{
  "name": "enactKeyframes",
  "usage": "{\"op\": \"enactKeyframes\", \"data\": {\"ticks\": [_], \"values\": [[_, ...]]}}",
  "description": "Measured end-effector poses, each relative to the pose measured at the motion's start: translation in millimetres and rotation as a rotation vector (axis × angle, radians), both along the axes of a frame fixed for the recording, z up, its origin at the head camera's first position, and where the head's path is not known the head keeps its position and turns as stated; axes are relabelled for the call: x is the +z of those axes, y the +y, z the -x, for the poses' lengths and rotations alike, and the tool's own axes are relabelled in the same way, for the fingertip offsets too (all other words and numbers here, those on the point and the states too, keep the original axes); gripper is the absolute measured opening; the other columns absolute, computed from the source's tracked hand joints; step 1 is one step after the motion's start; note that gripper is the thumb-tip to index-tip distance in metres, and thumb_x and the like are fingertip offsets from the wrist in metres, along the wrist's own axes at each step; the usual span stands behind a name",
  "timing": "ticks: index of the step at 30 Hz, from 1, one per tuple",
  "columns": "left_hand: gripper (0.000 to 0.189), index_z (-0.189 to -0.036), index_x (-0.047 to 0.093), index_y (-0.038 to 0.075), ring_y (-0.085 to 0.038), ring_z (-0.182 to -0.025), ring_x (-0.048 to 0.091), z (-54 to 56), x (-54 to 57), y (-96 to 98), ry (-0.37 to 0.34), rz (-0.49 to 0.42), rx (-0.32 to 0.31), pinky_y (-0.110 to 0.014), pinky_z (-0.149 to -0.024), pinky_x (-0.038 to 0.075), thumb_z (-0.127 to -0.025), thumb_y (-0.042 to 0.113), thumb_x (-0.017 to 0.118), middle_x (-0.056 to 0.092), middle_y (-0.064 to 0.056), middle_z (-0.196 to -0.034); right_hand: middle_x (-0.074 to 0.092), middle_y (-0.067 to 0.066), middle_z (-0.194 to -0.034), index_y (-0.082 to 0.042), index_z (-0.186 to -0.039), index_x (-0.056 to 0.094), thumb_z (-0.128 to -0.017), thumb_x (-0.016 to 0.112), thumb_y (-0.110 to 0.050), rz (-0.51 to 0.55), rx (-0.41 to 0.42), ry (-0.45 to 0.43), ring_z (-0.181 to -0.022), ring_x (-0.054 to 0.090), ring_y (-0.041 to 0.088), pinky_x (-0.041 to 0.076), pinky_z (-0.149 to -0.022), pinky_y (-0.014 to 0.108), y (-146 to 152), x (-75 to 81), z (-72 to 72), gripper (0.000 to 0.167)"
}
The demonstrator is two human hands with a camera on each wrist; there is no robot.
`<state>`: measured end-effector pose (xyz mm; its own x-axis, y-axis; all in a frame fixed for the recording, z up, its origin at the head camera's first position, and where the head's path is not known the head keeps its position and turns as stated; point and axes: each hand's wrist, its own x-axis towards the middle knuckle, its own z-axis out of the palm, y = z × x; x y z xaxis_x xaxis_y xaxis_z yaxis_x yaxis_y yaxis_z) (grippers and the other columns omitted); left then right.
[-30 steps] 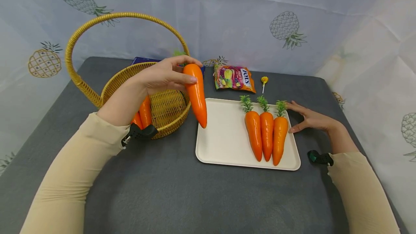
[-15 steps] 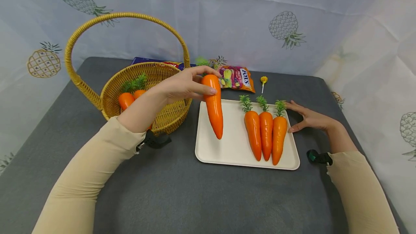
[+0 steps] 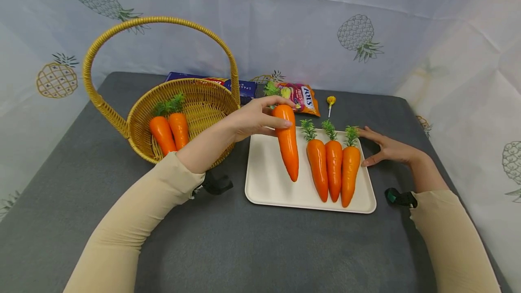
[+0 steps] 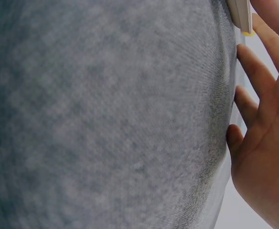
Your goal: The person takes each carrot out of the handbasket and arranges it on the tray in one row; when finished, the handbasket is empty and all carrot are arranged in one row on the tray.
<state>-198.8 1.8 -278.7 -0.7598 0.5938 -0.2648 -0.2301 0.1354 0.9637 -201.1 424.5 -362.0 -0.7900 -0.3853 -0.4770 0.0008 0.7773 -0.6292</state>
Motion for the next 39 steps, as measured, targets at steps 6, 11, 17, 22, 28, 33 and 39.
{"op": "enactKeyframes", "data": {"ticks": [6, 11, 17, 22, 28, 33, 39], "values": [[0.049, -0.140, 0.052, 0.017, -0.033, -0.121, 0.056, -2.7, -9.9, 11.9, -0.015, -0.006, 0.000, -0.054, -0.104, 0.051, -0.094, 0.010, 0.066, 0.047, -0.017, -0.138, -0.019, 0.023, -0.164, -0.013, -0.160, 0.013, -0.080, 0.078, -0.020, 0.000, 0.005, 0.005, -0.148, -0.017, 0.055, -0.002, -0.104, 0.085, 0, -0.6, 0.4, 0.102], [0.049, -0.140, 0.052, 0.017, -0.032, -0.119, 0.058, -4.9, -19.9, 20.9, -0.018, 0.009, -0.007, -0.055, -0.105, 0.050, -0.094, 0.011, 0.067, 0.049, -0.017, -0.136, -0.018, 0.024, -0.164, -0.012, -0.159, 0.014, -0.080, 0.078, -0.020, 0.001, 0.001, 0.008, -0.148, -0.017, 0.055, -0.002, -0.105, 0.085, 0, 0.1, -0.2, 0.103], [0.049, -0.138, 0.053, 0.017, -0.030, -0.113, 0.059, -7.2, -31.5, 29.5, -0.019, 0.030, -0.015, -0.054, -0.103, 0.052, -0.093, 0.012, 0.069, 0.050, -0.016, -0.133, -0.018, 0.024, -0.164, -0.011, -0.159, 0.014, -0.079, 0.078, -0.019, 0.012, -0.004, 0.004, -0.148, -0.017, 0.055, -0.003, -0.104, 0.085, -1, 1.2, -1.0, 0.103], [0.050, -0.139, 0.053, 0.017, -0.029, -0.112, 0.059, -7.6, -38.6, 36.9, -0.029, 0.039, -0.015, -0.052, -0.103, 0.052, -0.092, 0.012, 0.069, 0.050, -0.016, -0.132, -0.018, 0.024, -0.164, -0.011, -0.159, 0.015, -0.079, 0.078, -0.020, 0.013, -0.006, 0.003, -0.148, -0.017, 0.055, -0.003, -0.104, 0.085, -3, 2.5, -2.1, 0.102], [0.049, -0.139, 0.052, 0.017, -0.026, -0.110, 0.058, -7.6, -45.5, 47.3, -0.023, 0.089, -0.023, -0.048, -0.100, 0.055, -0.093, 0.014, 0.069, 0.050, -0.015, -0.132, -0.018, 0.023, -0.164, -0.011, -0.159, 0.015, -0.079, 0.078, -0.020, 0.013, -0.014, -0.002, -0.148, -0.018, 0.055, -0.003, -0.104, 0.086, -2, 2.2, -2.3, 0.102], [0.051, -0.140, 0.053, 0.016, -0.021, -0.103, 0.059, -6.9, -54.5, 55.5, 0.009, 0.132, -0.032, -0.041, -0.093, 0.060, -0.092, 0.014, 0.070, 0.052, -0.014, -0.131, -0.018, 0.023, -0.164, -0.012, -0.159, 0.016, -0.079, 0.079, -0.019, 0.006, -0.014, 0.003, -0.148, -0.017, 0.054, -0.001, -0.104, 0.086, -1, 0.2, -1.5, 0.102], [0.050, -0.137, 0.056, 0.015, -0.018, -0.097, 0.058, -6.7, -66.5, 60.8, 0.073, 0.183, -0.053, -0.028, -0.078, 0.061, -0.090, 0.014, 0.073, 0.056, -0.015, -0.128, -0.018, 0.022, -0.164, -0.013, -0.159, 0.015, -0.079, 0.079, -0.018, 0.005, -0.013, 0.001, -0.148, -0.017, 0.054, -0.001, -0.104, 0.086, 0, -0.6, -0.6, 0.103]]}}
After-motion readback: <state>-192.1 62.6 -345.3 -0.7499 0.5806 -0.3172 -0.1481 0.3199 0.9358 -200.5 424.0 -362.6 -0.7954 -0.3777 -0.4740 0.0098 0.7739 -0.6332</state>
